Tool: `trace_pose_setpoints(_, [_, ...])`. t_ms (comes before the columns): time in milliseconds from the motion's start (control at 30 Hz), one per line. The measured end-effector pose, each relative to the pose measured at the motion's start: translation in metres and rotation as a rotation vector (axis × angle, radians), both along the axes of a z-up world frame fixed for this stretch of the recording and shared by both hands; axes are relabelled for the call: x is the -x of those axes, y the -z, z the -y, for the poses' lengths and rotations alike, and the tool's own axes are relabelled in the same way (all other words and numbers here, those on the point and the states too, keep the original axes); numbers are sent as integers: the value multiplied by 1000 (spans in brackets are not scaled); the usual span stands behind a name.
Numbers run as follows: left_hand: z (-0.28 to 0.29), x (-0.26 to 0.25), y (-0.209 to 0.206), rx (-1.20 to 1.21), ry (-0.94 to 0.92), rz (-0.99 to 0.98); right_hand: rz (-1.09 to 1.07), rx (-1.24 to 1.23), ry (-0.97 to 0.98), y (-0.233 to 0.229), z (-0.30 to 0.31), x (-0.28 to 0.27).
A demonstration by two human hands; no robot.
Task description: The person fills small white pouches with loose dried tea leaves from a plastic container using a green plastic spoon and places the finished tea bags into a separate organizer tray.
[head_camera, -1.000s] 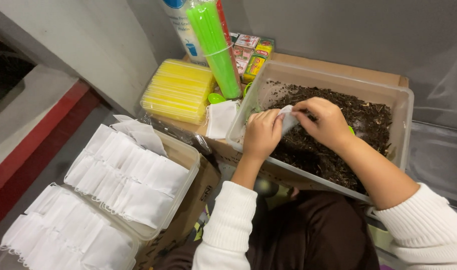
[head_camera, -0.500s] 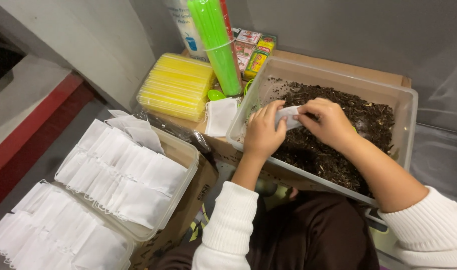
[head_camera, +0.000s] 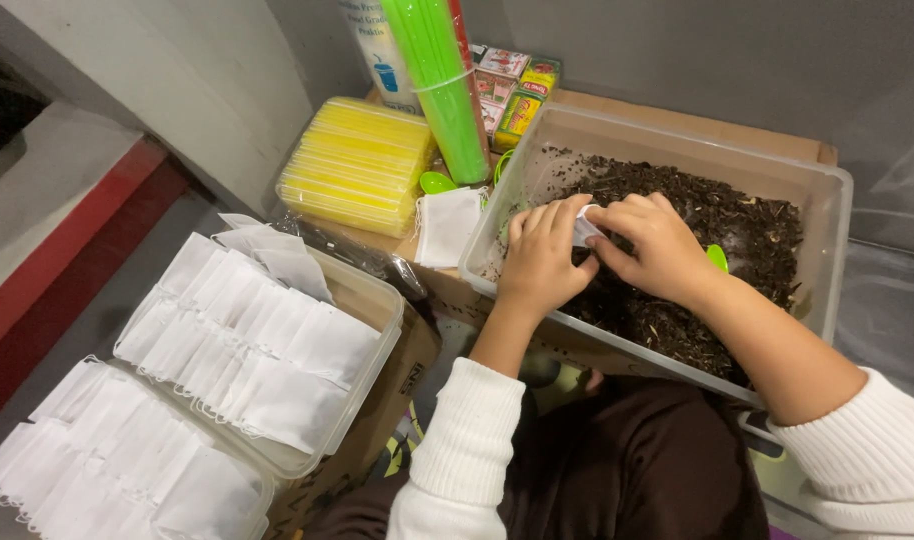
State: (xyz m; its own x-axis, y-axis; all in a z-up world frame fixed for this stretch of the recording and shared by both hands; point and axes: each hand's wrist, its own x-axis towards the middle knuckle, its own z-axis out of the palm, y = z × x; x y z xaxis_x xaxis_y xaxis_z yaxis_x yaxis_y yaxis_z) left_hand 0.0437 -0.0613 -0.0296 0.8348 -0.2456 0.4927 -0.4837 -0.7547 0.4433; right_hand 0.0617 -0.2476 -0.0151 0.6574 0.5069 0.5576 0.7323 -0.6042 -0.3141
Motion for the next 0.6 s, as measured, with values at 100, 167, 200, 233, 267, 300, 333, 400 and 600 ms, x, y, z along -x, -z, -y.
trace_pose_setpoints(100, [0, 2, -4, -6, 12, -46, 115, 54, 24, 11, 6, -6])
trace_pose_setpoints(167, [-1, -2, 1, -2, 26, -58, 168, 63, 51, 4, 4, -2])
trace_pose_setpoints(200, [-1, -3, 3, 2, 40, -71, 220, 73, 78, 0, 3, 0])
trace_pose_setpoints(233, [-1, -3, 3, 2, 41, -71, 220, 73, 78, 2, 4, -1])
trace_pose_setpoints(267, [-1, -2, 2, 11, 38, -57, 205, 49, 88, 4, 6, -3])
trace_pose_setpoints(300, [0, -2, 2, 20, 35, -44, 189, 24, 99, 7, 7, -4])
trace_pose_setpoints(333, [0, 0, 2, 19, 37, -44, 189, 24, 100, 6, 6, -3])
trace_pose_setpoints(400, [0, 0, -1, 34, 13, -28, 132, -8, 53, 3, 2, -3])
trace_pose_setpoints(600, [0, -8, 16, 73, -11, 38, 110, -32, 16, 8, 0, -1])
